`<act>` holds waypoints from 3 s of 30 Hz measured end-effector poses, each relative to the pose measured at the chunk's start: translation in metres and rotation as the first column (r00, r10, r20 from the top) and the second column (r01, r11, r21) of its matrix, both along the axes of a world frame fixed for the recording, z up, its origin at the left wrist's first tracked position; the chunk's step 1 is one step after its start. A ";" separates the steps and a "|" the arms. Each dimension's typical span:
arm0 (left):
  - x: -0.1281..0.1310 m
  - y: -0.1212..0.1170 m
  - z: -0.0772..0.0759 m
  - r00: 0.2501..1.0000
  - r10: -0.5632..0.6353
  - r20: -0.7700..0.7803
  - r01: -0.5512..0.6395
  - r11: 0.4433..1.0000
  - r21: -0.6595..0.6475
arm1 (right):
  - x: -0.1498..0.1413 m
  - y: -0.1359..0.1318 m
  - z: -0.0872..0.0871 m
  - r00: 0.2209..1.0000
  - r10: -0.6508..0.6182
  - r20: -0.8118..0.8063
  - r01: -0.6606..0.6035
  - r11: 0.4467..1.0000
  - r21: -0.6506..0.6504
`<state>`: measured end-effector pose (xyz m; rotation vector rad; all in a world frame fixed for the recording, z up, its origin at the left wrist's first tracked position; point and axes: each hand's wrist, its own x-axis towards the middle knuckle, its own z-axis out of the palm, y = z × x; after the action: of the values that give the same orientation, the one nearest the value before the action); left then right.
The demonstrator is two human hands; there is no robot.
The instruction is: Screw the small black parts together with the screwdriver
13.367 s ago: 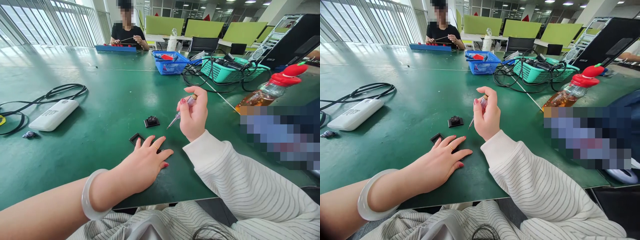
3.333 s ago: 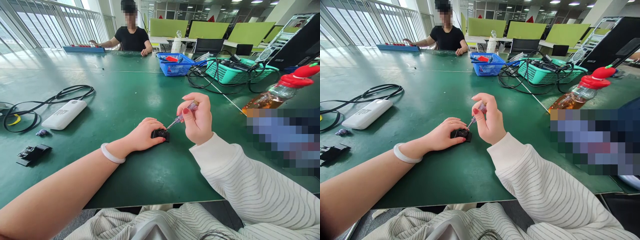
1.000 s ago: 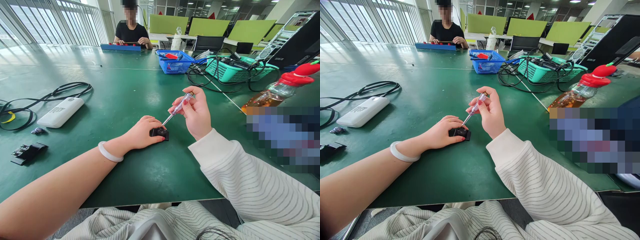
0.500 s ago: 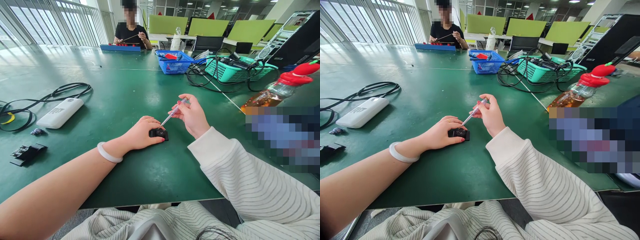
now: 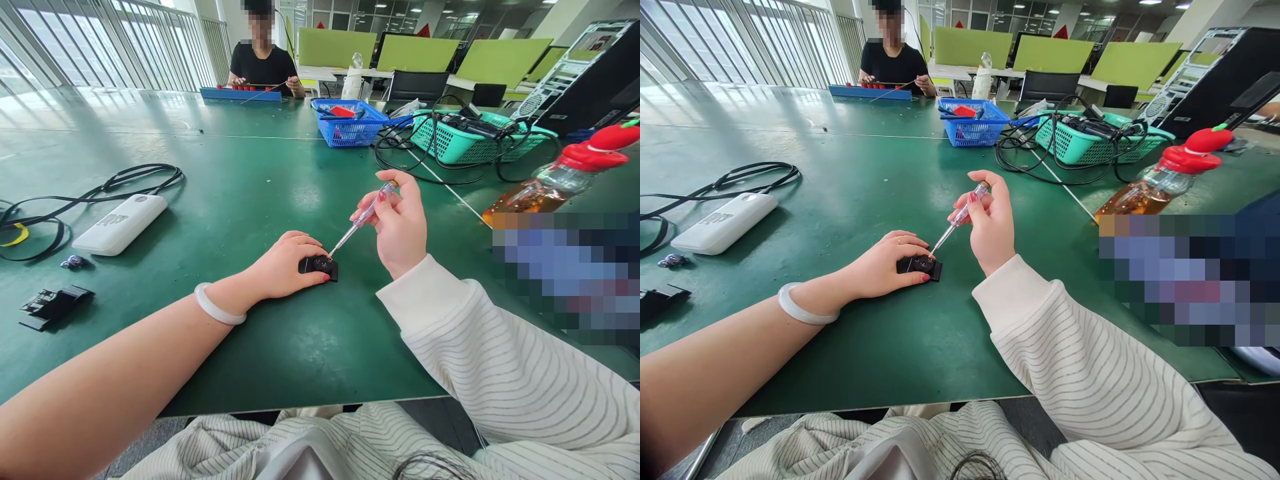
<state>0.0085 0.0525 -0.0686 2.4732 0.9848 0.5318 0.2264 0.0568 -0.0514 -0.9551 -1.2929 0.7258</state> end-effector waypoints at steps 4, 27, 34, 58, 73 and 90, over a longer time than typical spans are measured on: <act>0.000 -0.001 0.000 1.000 0.003 -0.003 -0.003 1.000 0.000 | -0.004 -0.008 0.004 0.999 0.019 0.039 -0.021 0.998 0.052; -0.001 0.000 0.000 1.000 0.012 -0.009 -0.012 1.000 -0.006 | -0.006 -0.019 0.004 0.981 0.081 0.176 -0.127 0.955 0.269; -0.001 0.000 0.000 1.000 0.013 -0.010 -0.013 1.000 -0.007 | -0.006 -0.014 0.001 0.987 0.077 0.144 -0.125 0.926 0.357; 0.000 0.000 0.000 1.000 0.015 -0.020 -0.016 1.000 -0.010 | -0.008 -0.013 0.004 0.982 0.129 0.141 -0.165 0.945 0.282; 0.000 0.000 0.001 1.000 0.008 -0.030 -0.008 1.000 -0.010 | -0.001 0.008 -0.002 0.995 0.011 -0.102 -0.024 0.992 -0.126; 0.000 -0.001 0.000 1.000 -0.003 -0.012 0.003 1.000 0.008 | -0.001 0.008 -0.001 0.993 -0.002 -0.115 -0.021 0.980 -0.200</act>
<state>0.0084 0.0519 -0.0682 2.4871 0.9857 0.5219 0.2258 0.0651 -0.0520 -1.0545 -1.1394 0.9188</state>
